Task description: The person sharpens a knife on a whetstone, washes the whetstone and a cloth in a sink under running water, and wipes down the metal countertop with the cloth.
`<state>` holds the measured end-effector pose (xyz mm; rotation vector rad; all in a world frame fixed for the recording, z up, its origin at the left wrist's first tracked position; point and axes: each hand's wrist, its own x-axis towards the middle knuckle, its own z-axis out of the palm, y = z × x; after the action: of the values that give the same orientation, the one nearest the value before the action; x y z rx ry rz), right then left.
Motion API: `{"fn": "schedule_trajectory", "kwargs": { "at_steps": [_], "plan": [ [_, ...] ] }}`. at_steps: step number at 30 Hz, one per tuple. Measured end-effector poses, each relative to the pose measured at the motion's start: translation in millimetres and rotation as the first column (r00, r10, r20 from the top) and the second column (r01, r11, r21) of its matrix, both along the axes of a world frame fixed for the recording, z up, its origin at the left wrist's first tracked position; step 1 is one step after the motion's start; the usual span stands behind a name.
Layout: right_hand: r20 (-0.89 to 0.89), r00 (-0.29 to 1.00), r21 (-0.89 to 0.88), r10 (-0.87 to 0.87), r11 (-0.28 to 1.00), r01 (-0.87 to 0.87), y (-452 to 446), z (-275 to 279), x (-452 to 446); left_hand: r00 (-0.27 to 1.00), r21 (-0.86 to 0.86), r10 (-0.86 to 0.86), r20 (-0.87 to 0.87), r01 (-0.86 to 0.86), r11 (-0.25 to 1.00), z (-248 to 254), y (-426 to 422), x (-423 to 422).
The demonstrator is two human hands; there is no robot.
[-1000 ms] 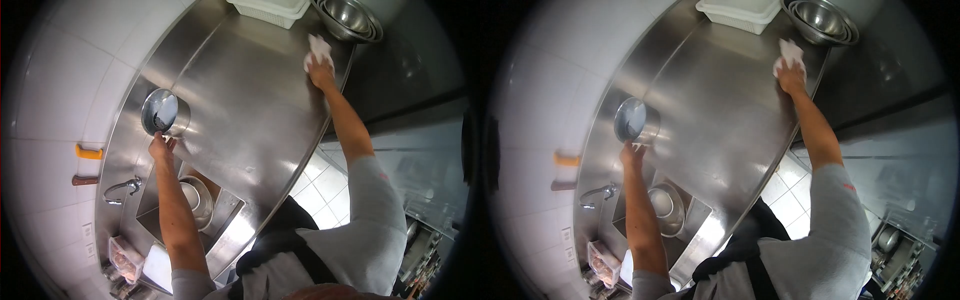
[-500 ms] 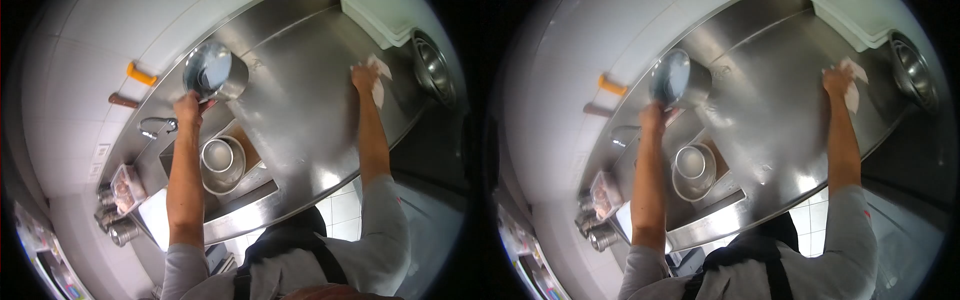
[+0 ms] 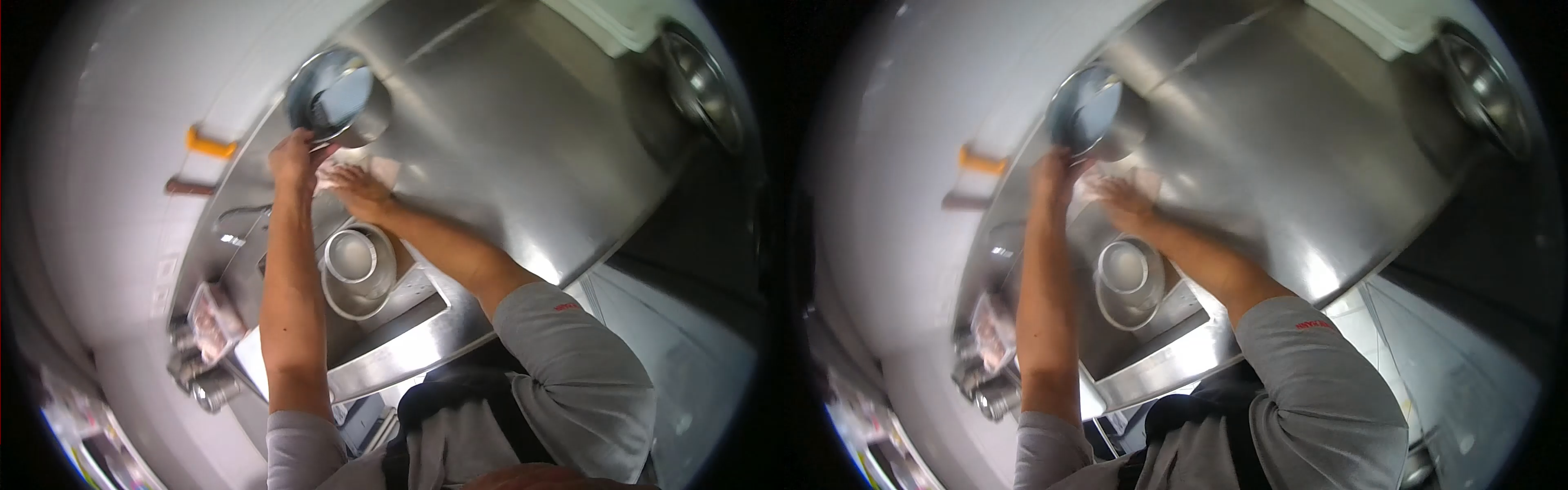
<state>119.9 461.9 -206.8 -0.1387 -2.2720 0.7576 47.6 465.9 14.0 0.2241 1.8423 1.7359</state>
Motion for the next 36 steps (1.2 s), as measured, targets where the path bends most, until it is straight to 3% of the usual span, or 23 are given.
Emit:
{"fn": "schedule_trajectory", "kwargs": {
  "at_steps": [2, 3, 5, 6, 7, 9, 11, 12, 13, 14, 15, 17, 19, 20, 21, 22, 24, 25, 26, 28, 31, 34, 36],
  "plan": [
    [0.191, 0.974, -0.016, -0.121, 0.992, 0.126, 2.2, -3.4, 38.9, 0.987, 0.002, -0.106, -0.120, 0.107, 0.994, -30.2, 6.3, 6.1],
    [0.188, 0.970, -0.025, -0.156, 0.986, 0.163, 15.2, -1.3, 61.3, 0.984, 0.006, -0.114, -0.135, 0.116, 0.993, -40.8, 11.5, 13.0],
    [0.171, 0.963, -0.041, -0.210, 0.975, 0.220, 45.3, 19.9, 120.6, 0.999, 0.011, 0.039, 0.022, -0.040, 0.999, -50.9, 21.9, 23.5],
    [0.202, 0.948, 0.047, -0.246, 0.969, 0.241, 66.9, 32.4, 157.6, 0.998, 0.023, 0.048, 0.039, -0.049, 0.999, -59.1, 24.6, 25.1],
    [0.405, 0.840, 0.211, -0.361, 0.931, 0.298, 91.2, 30.4, 185.9, 0.997, 0.037, 0.057, 0.059, -0.059, 0.998, -72.1, 25.3, 24.1],
    [0.459, 0.663, 0.356, -0.592, 0.806, 0.473, 140.0, 47.4, 258.1, 0.998, 0.054, 0.032, 0.062, -0.035, 0.998, -103.4, 21.9, 16.2],
    [0.409, 0.489, 0.395, -0.771, 0.632, 0.667, 197.0, 28.9, 333.3, 0.999, 0.065, -0.033, 0.018, 0.032, 0.997, -132.2, 15.5, 7.7],
    [0.213, 0.498, 0.432, -0.841, 0.538, 0.724, 226.0, 8.4, 380.7, 0.994, 0.146, 0.013, 0.110, -0.028, 0.989, -128.9, 10.3, 12.3],
    [0.352, 0.219, 0.743, -0.910, 0.414, 0.525, 251.9, -6.0, 430.8, 0.991, 0.190, -0.052, 0.120, 0.028, 0.981, -128.6, -1.2, 14.6],
    [0.543, 0.016, 0.732, -0.840, 0.483, 0.480, 230.5, 28.5, 451.7, 0.985, 0.231, -0.110, 0.129, 0.078, 0.970, -128.0, -20.2, 17.5],
    [0.669, -0.194, 0.711, -0.717, 0.543, 0.446, 215.9, 73.9, 465.9, 0.980, 0.151, -0.164, 0.109, 0.147, 0.977, -116.4, -40.7, 25.8],
    [0.524, -0.124, 0.609, -0.843, 0.268, 0.747, 205.1, 4.6, 511.3, 0.976, 0.092, -0.209, 0.061, 0.203, 0.975, -121.0, -88.7, 34.0],
    [0.675, -0.025, 0.686, -0.737, 0.614, 0.391, 136.3, 36.9, 513.0, 0.975, 0.081, -0.222, 0.024, 0.219, 0.972, -135.2, -141.6, 26.4],
    [0.609, 0.136, 0.708, -0.781, 0.613, 0.350, 99.4, 15.9, 519.9, 0.983, 0.110, -0.179, 0.047, 0.173, 0.979, -148.7, -168.4, 17.3],
    [0.251, 0.545, 0.907, -0.800, 0.392, 0.157, 58.4, 5.0, 520.7, 0.982, 0.104, -0.164, -0.096, 0.173, 0.979, -160.3, -198.2, 11.5],
    [0.595, 0.238, 0.621, -0.767, 0.628, 0.470, 5.2, 7.8, 479.1, 0.935, -0.019, -0.145, -0.324, 0.147, 0.989, -163.0, -221.3, 1.1],
    [0.572, 0.424, 0.546, -0.702, 0.712, 0.442, -93.3, 19.3, 436.2, 0.657, -0.104, -0.079, -0.749, 0.001, 0.995, -157.3, -252.1, -5.8],
    [0.607, 0.468, 0.524, -0.643, 0.766, 0.373, -136.4, 27.0, 414.7, 0.597, -0.099, -0.071, -0.799, -0.015, 0.995, -150.5, -260.0, -8.7],
    [0.513, 0.612, 0.517, -0.602, 0.786, 0.340, -173.8, 14.8, 398.9, 0.540, -0.095, -0.072, -0.839, -0.016, 0.995, -140.1, -262.5, -11.0],
    [0.638, 0.642, 0.273, -0.425, 0.904, 0.328, -235.9, 27.3, 332.4, 0.353, -0.223, -0.227, -0.908, 0.052, 0.973, -116.3, -263.0, -18.2],
    [0.435, 0.895, -0.257, -0.098, 0.939, 0.228, -259.3, 54.0, 232.1, 0.139, -0.559, -0.549, -0.824, -0.355, 0.749, -98.5, -248.7, -36.2],
    [0.363, 0.925, -0.431, -0.115, 0.859, 0.276, -247.5, 78.4, 150.9, 0.572, -0.901, -0.701, -0.426, -0.203, 0.382, -109.1, -259.3, -69.8],
    [0.300, 0.932, -0.477, -0.202, 0.814, 0.330, -220.6, 37.4, 102.2, 0.713, -0.818, -0.524, -0.467, -0.123, 0.562, -124.2, -276.0, -65.0]
  ]
}}
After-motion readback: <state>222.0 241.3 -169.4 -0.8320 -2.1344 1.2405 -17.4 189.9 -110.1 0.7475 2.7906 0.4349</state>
